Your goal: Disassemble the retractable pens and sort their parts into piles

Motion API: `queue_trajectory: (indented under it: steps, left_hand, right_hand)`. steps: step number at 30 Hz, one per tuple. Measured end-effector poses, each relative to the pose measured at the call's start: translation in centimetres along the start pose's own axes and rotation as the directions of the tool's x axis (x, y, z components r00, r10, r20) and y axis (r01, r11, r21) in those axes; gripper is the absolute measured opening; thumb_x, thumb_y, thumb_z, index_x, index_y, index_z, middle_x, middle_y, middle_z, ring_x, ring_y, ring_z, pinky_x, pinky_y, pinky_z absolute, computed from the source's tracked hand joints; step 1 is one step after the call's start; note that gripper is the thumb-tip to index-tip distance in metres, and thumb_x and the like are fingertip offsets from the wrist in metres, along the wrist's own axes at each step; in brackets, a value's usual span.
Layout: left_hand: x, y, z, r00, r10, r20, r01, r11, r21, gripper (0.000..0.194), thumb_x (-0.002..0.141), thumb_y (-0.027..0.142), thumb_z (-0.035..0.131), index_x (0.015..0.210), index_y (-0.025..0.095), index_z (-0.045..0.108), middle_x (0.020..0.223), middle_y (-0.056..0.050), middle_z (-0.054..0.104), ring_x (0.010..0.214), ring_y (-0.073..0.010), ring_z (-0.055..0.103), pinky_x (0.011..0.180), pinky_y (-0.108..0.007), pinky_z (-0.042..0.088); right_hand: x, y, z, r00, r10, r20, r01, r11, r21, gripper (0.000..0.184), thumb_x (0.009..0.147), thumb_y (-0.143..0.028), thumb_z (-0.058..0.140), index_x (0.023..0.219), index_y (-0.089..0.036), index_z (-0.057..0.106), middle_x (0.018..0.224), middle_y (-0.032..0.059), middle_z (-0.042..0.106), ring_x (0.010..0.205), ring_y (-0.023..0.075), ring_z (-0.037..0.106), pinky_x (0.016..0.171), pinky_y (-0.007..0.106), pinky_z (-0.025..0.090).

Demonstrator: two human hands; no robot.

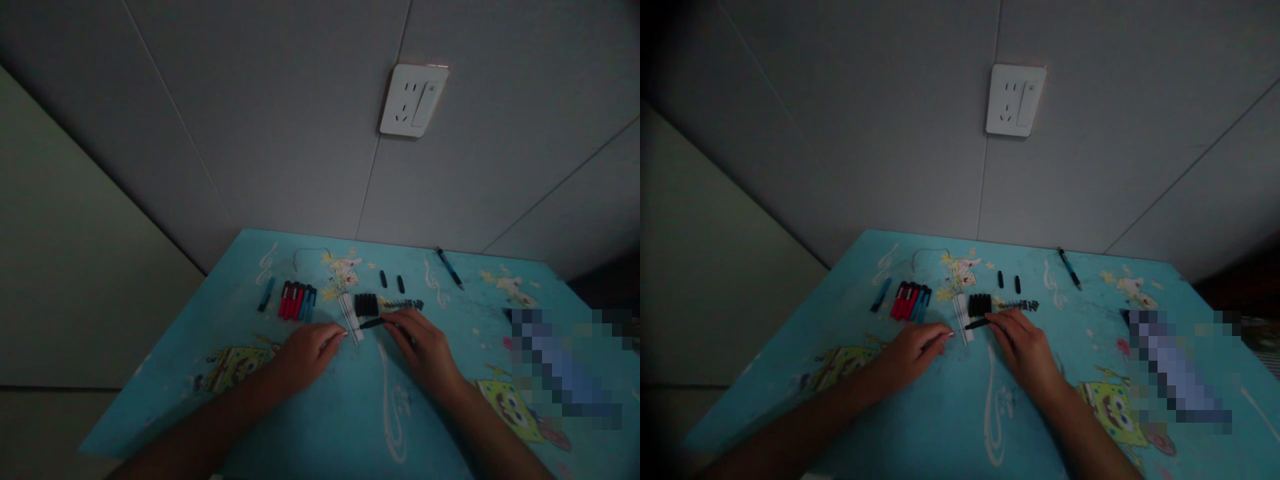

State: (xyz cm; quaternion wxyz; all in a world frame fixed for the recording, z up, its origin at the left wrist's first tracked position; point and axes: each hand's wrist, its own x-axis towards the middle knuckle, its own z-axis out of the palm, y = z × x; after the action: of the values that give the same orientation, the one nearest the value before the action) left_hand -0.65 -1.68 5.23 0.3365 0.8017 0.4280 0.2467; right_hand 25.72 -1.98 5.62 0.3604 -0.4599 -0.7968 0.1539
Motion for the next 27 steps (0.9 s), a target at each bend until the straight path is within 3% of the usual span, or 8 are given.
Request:
queue_trajectory:
  steps: [5, 10, 15, 20, 27]
  left_hand:
    - [0.0, -0.1, 0.1, 0.998, 0.03, 0.06, -0.031, 0.999, 0.018, 0.025, 0.102, 0.027, 0.043, 0.1, 0.019, 0.066, 0.082, -0.002, 0.067, 0.077, -0.016, 0.063, 0.072, -0.026, 0.044]
    - [-0.3, 0.2, 0.3, 0.993, -0.003, 0.114, 0.001, 1.0, 0.015, 0.022, 0.101, 0.029, 0.045, 0.112, 0.02, 0.063, 0.088, -0.003, 0.069, 0.079, -0.017, 0.066, 0.071, -0.026, 0.046]
    - [-0.5, 0.7, 0.2, 0.985, -0.003, 0.171, 0.003, 1.0, 0.003, 0.021, 0.1, 0.027, 0.048, 0.118, 0.02, 0.056, 0.094, -0.004, 0.07, 0.084, -0.018, 0.068, 0.073, -0.027, 0.048]
    - [-0.4, 1.0, 0.1, 0.989, -0.045, 0.138, 0.041, 0.999, 0.028, 0.015, 0.098, 0.025, 0.051, 0.113, 0.021, 0.054, 0.095, -0.004, 0.072, 0.084, -0.0185, 0.07, 0.071, -0.027, 0.049]
    - [-0.7, 0.6, 0.3, 0.994, -0.004, 0.113, -0.005, 0.997, 0.081, 0.012, 0.099, 0.027, 0.051, 0.109, 0.022, 0.054, 0.093, -0.003, 0.07, 0.083, -0.0181, 0.069, 0.071, -0.026, 0.049]
  right_hand:
    - [0.1, -0.3, 0.1, 0.999, -0.01, 0.046, 0.008, 0.999, 0.047, 0.022, 0.099, -0.022, 0.053, 0.117, -0.022, 0.066, 0.104, 0.0083, 0.066, 0.094, 0.0201, 0.065, 0.084, 0.036, 0.056]
    - [0.0, -1.2, 0.8, 0.984, -0.063, 0.169, 0.041, 0.991, 0.129, 0.023, 0.099, -0.022, 0.052, 0.117, -0.024, 0.065, 0.103, 0.0066, 0.066, 0.093, 0.0186, 0.065, 0.083, 0.033, 0.056]
    - [-0.2, -1.8, 1.4, 0.977, -0.062, 0.206, 0.03, 0.987, 0.158, 0.022, 0.1, -0.022, 0.05, 0.117, -0.022, 0.063, 0.098, 0.0065, 0.066, 0.089, 0.018, 0.066, 0.079, 0.032, 0.056]
    - [-0.3, -1.9, 1.3, 0.978, -0.069, 0.199, 0.034, 0.985, 0.172, 0.021, 0.1, -0.025, 0.051, 0.116, -0.022, 0.063, 0.097, 0.0058, 0.066, 0.087, 0.0173, 0.065, 0.077, 0.031, 0.055]
    - [-0.5, -2.2, 1.2, 0.971, -0.056, 0.231, 0.022, 0.989, 0.144, 0.018, 0.1, -0.026, 0.051, 0.113, -0.021, 0.062, 0.094, 0.0054, 0.064, 0.083, 0.0166, 0.063, 0.075, 0.03, 0.053]
